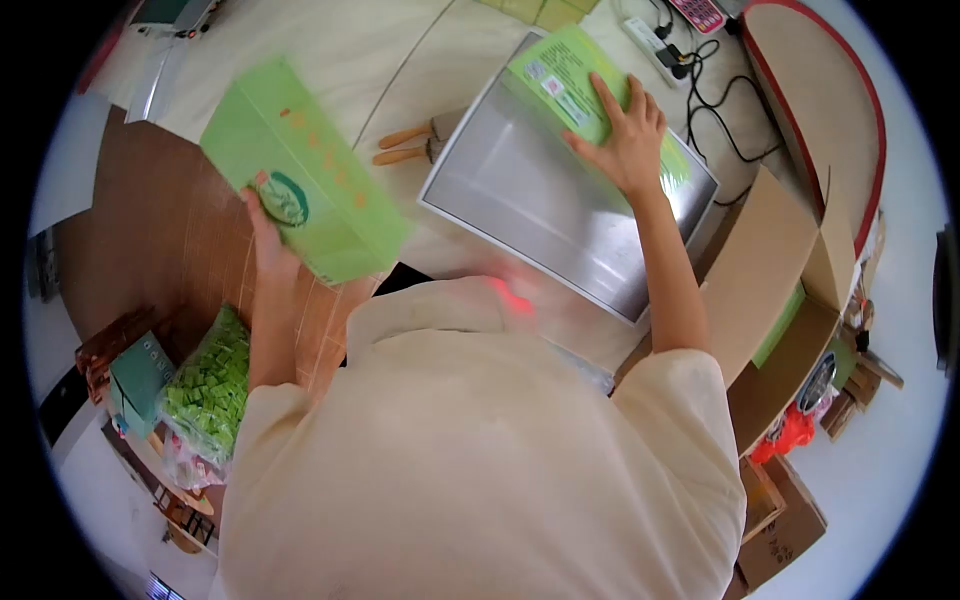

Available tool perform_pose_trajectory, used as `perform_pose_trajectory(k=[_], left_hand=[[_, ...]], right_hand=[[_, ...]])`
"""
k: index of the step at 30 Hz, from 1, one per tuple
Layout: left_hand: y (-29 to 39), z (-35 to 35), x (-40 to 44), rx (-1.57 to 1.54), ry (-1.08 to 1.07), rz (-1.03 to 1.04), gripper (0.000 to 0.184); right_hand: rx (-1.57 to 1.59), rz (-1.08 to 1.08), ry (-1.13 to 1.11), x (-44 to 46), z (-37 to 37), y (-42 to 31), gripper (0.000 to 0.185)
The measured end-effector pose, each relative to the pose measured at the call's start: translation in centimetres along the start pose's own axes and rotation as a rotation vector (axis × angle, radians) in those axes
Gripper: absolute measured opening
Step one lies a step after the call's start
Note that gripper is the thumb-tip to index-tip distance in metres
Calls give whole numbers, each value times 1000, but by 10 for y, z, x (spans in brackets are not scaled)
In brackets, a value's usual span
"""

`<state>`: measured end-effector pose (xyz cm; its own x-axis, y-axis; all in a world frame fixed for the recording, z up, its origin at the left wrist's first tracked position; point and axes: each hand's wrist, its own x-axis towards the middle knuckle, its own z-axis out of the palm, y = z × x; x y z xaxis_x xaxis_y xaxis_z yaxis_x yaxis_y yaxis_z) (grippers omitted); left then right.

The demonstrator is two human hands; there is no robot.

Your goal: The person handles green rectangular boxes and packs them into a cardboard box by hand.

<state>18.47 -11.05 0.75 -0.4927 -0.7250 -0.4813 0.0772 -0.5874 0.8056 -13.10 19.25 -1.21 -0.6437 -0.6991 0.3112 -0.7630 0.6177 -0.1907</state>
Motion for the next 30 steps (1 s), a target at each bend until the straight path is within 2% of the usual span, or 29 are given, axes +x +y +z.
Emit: perform_pose_trajectory(k=[4,6,7,9,10,12,13,15,19,21,22,24,25,27,29,30], left_hand=[[-23,-62,-8,123,-51,-6,63],[-25,-72,-27,714,-43,230,68],[-22,-63,-40,712,-47,242,68],[-23,-42,-66,1145,-317,694,73],[-23,-44,-70,1137,-314,707,73],[-33,-49,-75,1582,-625,823,70],[-42,-52,-74,1564,-620,827,70],[-64,-55,-70,1518,-806,874,68],[-95,-53,-59,1467,-781,962,68],[-102,-45,-55,1433,-834,1107,65],[-104,-41,-55,1418,-829,1106,65],[-104,-32,-53,1403,-900,1092,60],[-105,-28,-52,1394,-917,1099,60],[-109,-15,-50,1427,-1038,1064,58],[-120,-9,-47,1404,-1085,1092,59],[-127,-5,-46,1394,-1094,1108,60]], right_hand=[[-53,31,57,12,12,10,82],[-62,53,64,7,8,7,82],[-69,65,30,2,6,4,84],[-78,69,12,-9,-1,-8,86],[-49,70,-38,-21,-8,-17,88],[-10,56,-98,-47,-21,-33,92],[1,40,-107,-60,-26,-42,94],[38,41,-177,-90,-35,-59,95],[116,76,-292,-147,-62,-101,95],[131,120,-378,-165,-75,-111,99],[118,115,-382,-170,-81,-107,99],[497,377,-368,-180,-92,-94,100],[934,531,-273,-180,-92,-88,89],[1454,890,-248,-179,-116,-79,84],[1746,1081,15,-185,-116,-66,82],[1991,1082,199,-193,-100,-48,76]])
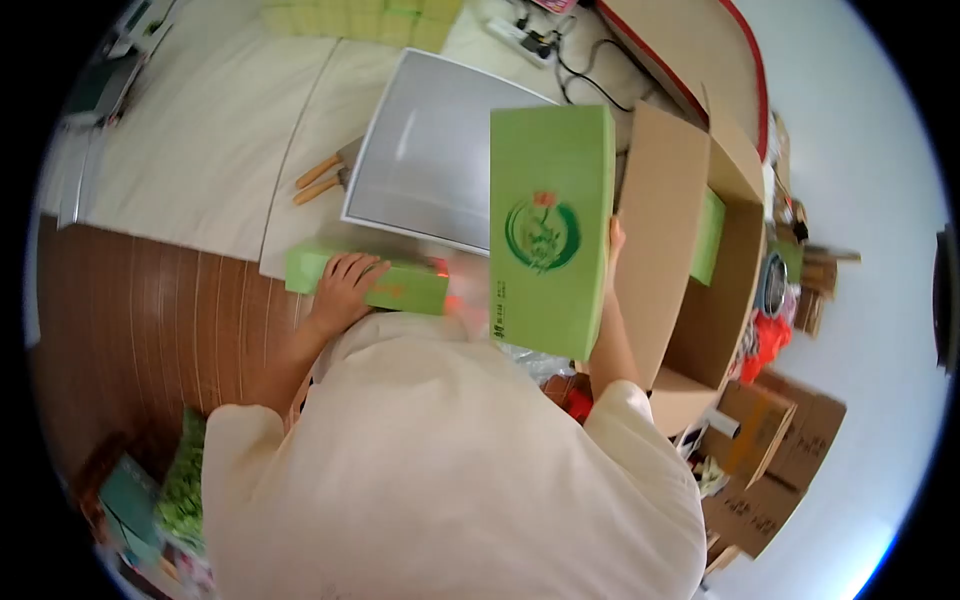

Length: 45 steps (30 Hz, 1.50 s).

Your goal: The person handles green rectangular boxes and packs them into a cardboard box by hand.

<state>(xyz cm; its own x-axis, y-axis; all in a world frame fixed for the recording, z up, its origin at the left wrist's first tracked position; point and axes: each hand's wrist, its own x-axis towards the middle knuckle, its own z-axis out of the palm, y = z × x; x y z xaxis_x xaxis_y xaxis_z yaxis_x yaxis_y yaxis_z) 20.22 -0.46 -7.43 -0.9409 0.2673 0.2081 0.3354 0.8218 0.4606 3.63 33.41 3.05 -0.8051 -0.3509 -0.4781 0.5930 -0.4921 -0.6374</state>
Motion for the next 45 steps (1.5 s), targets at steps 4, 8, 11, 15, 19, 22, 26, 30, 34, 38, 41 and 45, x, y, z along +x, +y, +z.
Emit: perform_pose_trajectory(k=[4,8,11,15,19,22,26,30,34,38,41,45], left_hand=[[5,16,11,14,-55,44,59],[4,9,15,-118,-126,52,56],[1,-3,8,-335,-124,-62,55],[44,-46,53,-1330,187,-437,63],[69,-66,88,-1596,163,-720,87],[57,-59,88,-1514,152,-672,86],[66,-53,88,-1354,456,-825,82],[81,-62,102,-1306,606,-907,84],[102,-70,113,-1265,595,-896,86],[95,-60,104,-1389,414,-827,83],[86,-55,88,-1572,97,-854,73],[78,-39,67,-1504,-14,-925,53]], right_hand=[[163,-97,69,35,9,21,47],[195,-50,6,38,34,31,43],[134,-12,30,33,41,34,41],[-20,118,60,22,62,32,38],[-82,351,-110,37,82,41,35],[-469,265,-244,47,91,28,42],[-1314,-379,-202,18,116,28,74],[-1747,-757,-132,-6,137,58,107],[-1646,-730,-114,2,144,61,113],[-1648,-712,-149,18,131,53,110],[-1666,-682,-182,30,108,47,106],[-1782,-713,-177,25,97,44,103]])
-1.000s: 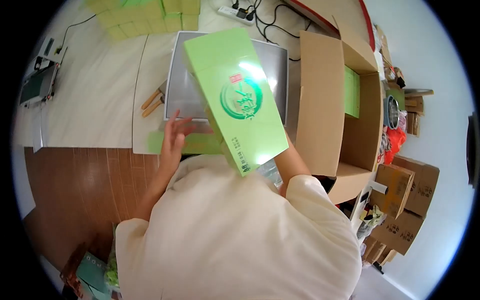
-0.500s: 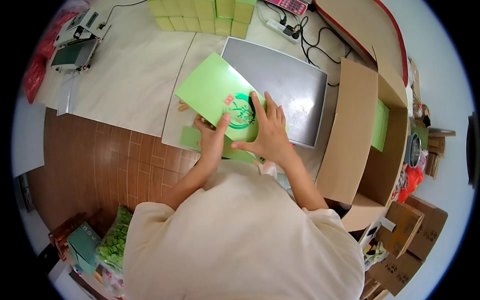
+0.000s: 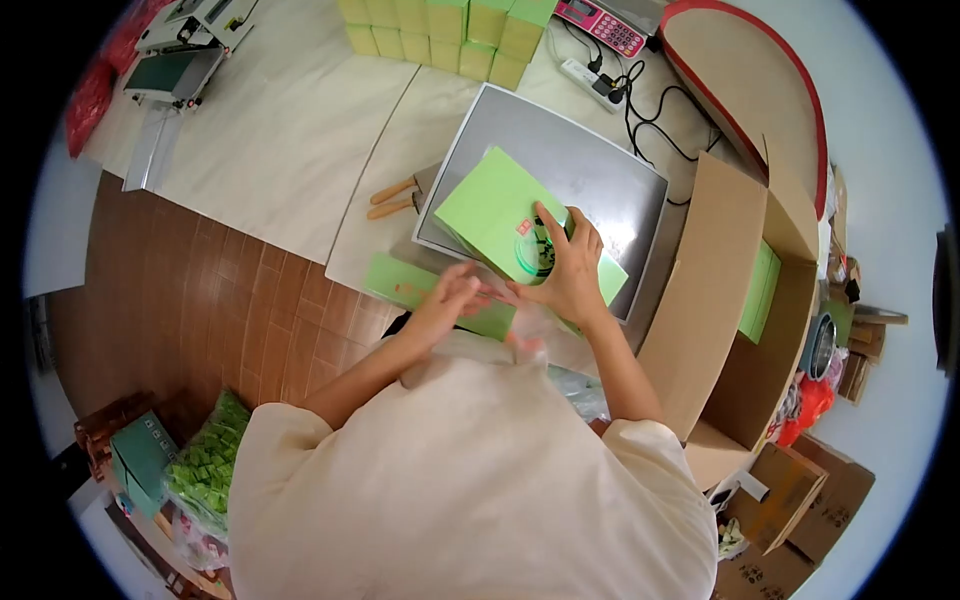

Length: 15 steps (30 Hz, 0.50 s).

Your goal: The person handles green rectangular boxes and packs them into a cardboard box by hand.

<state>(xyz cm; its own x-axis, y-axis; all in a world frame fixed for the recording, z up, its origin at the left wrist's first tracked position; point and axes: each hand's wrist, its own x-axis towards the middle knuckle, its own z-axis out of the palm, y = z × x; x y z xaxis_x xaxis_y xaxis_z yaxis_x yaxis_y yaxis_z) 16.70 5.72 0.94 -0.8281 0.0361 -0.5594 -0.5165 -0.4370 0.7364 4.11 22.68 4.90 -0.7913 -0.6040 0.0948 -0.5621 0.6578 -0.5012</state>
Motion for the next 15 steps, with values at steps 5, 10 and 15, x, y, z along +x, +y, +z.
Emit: perform_pose_trajectory(k=[5,10,15], left_hand=[[19,-14,3,9,319,297,26],[26,-28,7,19,420,509,18],[17,-36,11,70,441,468,18]], right_hand=[[137,10,11,-3,-7,4,101],[50,-43,-39,6,-12,7,97],[-42,-162,-106,-2,2,38,88]])
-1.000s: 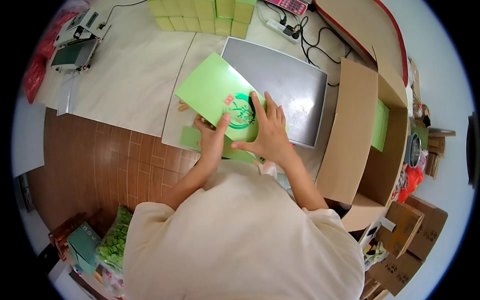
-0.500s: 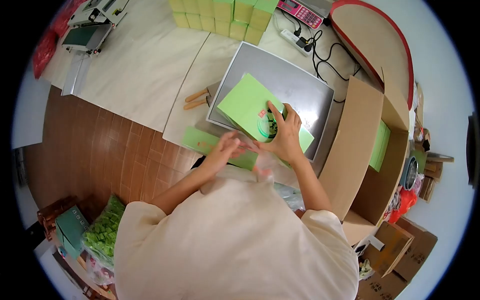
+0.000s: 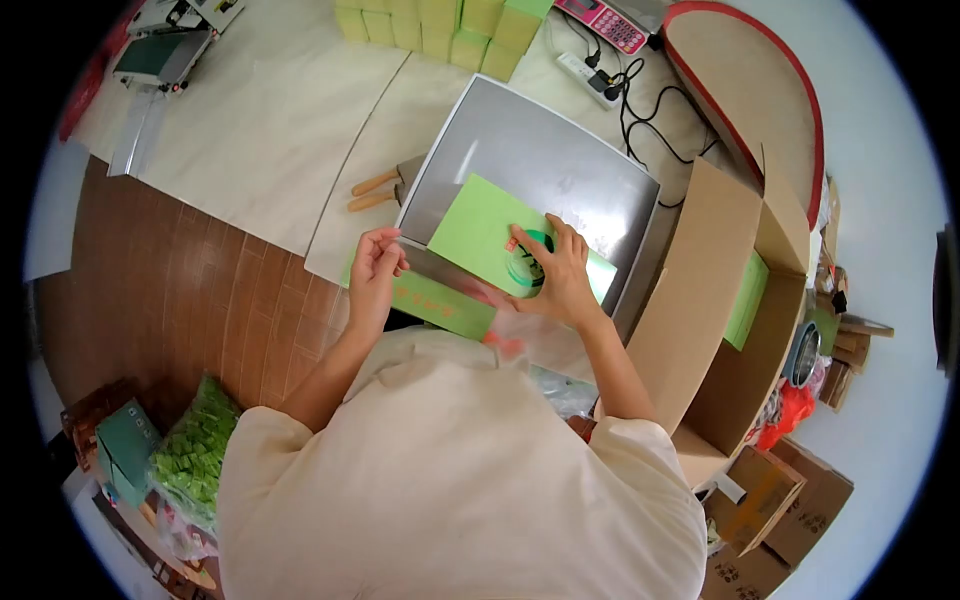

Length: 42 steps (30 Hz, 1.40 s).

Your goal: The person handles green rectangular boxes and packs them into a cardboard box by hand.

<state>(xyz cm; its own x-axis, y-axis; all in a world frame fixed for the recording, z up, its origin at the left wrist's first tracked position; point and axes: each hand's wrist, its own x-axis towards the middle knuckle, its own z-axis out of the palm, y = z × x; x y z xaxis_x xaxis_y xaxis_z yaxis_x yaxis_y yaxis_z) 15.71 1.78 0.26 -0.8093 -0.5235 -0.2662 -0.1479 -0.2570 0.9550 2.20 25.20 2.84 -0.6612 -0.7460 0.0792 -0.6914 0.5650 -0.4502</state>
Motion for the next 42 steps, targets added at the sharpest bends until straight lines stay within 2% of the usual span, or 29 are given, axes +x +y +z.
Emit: perform_pose_trajectory(k=[5,11,15,20,24,29,36,42], left_hand=[[-15,-8,-2,29,55,-76,16],[-25,-13,8,0,148,-96,15],[-29,-18,10,-42,182,-71,15],[-23,-24,3,-52,232,-114,14],[-25,-31,-8,-41,238,-107,15],[-14,-28,-16,-51,235,-120,15],[-20,-32,-5,-128,127,-79,14],[2,-39,8,-130,44,-50,16]], right_hand=[[-77,-29,-44,-3,2,7,84],[-73,-75,-33,37,1,35,85],[-134,-78,76,85,0,64,87],[-270,-56,258,153,8,114,80],[-322,-53,296,171,14,126,78],[-314,-28,283,139,16,110,79],[-215,159,241,50,14,44,85],[-237,359,210,-17,29,-8,91]])
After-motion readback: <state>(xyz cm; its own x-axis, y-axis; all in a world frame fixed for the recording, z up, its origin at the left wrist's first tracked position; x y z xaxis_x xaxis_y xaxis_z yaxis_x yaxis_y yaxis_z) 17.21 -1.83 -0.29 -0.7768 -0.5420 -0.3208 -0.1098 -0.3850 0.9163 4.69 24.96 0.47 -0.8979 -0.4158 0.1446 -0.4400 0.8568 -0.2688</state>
